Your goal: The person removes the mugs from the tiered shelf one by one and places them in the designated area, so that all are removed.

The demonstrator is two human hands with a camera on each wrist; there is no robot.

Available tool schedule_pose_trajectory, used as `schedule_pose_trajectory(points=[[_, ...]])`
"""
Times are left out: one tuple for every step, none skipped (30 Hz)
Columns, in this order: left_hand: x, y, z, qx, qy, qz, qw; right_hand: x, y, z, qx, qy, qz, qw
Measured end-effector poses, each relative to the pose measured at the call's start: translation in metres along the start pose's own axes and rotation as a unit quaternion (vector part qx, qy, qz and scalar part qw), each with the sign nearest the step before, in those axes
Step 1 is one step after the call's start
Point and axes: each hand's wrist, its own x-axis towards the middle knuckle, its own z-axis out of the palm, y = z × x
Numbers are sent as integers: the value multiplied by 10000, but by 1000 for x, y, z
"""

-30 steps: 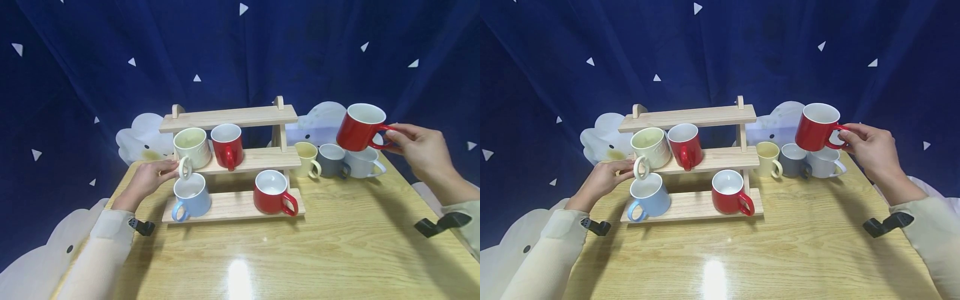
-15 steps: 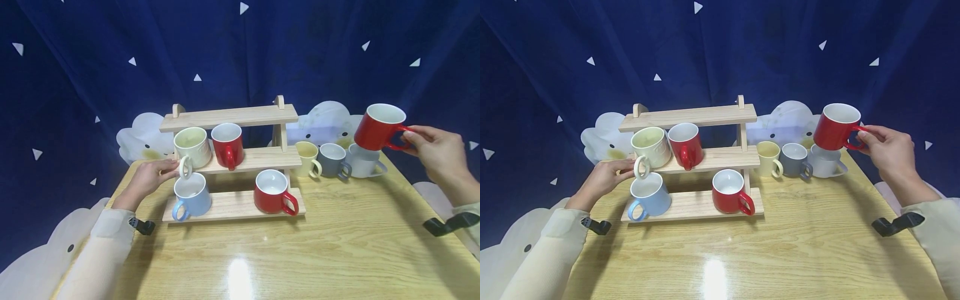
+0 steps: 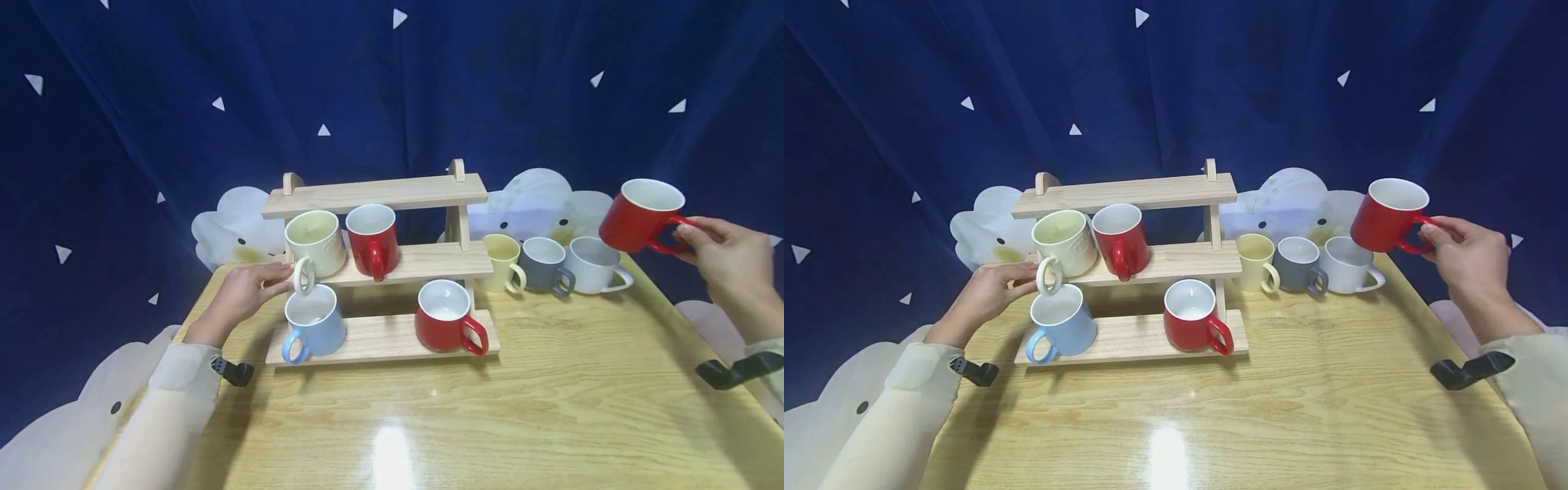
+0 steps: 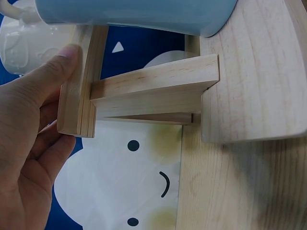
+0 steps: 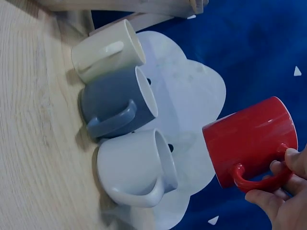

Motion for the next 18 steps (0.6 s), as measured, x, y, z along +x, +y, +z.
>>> schedule_pose_trajectory(points=[[0,0,0,0,-22,-25,10000,0,1,-1,85,14,24,10000],[0,0,0,4,-44,-42,10000,0,3,-2,184,31,42,9998],[0,1,0,2,-63,-63,10000,0,5,-3,261,61,66,9996],[-1,1,0,4,-82,-84,9999,0,6,-4,232,103,96,9996],[-1,1,0,2,-97,-101,9999,0,7,-5,85,145,106,9998],[-1,1,0,2,-104,-111,9999,1,8,-6,13,174,151,9997],[-1,1,0,-3,-108,-120,9999,1,10,-8,-57,205,176,9996],[-1,1,0,-12,-104,-127,9999,1,11,-9,-180,231,184,9994],[-1,1,0,-18,-99,-128,9999,1,12,-10,-386,263,202,9987],[-1,1,1,-19,-97,-130,9999,2,14,-11,-656,291,212,9972],[-1,1,1,-20,-91,-129,9999,2,15,-13,-845,337,209,9956],[-1,1,1,-17,-87,-129,9999,2,17,-14,-954,380,214,9945],[-1,1,1,-11,-84,-128,9999,2,18,-16,-1166,430,203,9920],[-1,0,1,-1,-78,-125,9999,2,20,-17,-1321,459,201,9900],[-1,0,1,12,-75,-122,9999,2,21,-19,-1398,500,200,9887],[-1,0,1,21,-75,-123,9999,3,23,-20,-1455,534,199,9877],[-1,0,0,25,-75,-124,9999,3,24,-21,-1412,565,202,9882],[0,1,0,26,-73,-127,9999,3,26,-22,-1432,569,225,9878]])
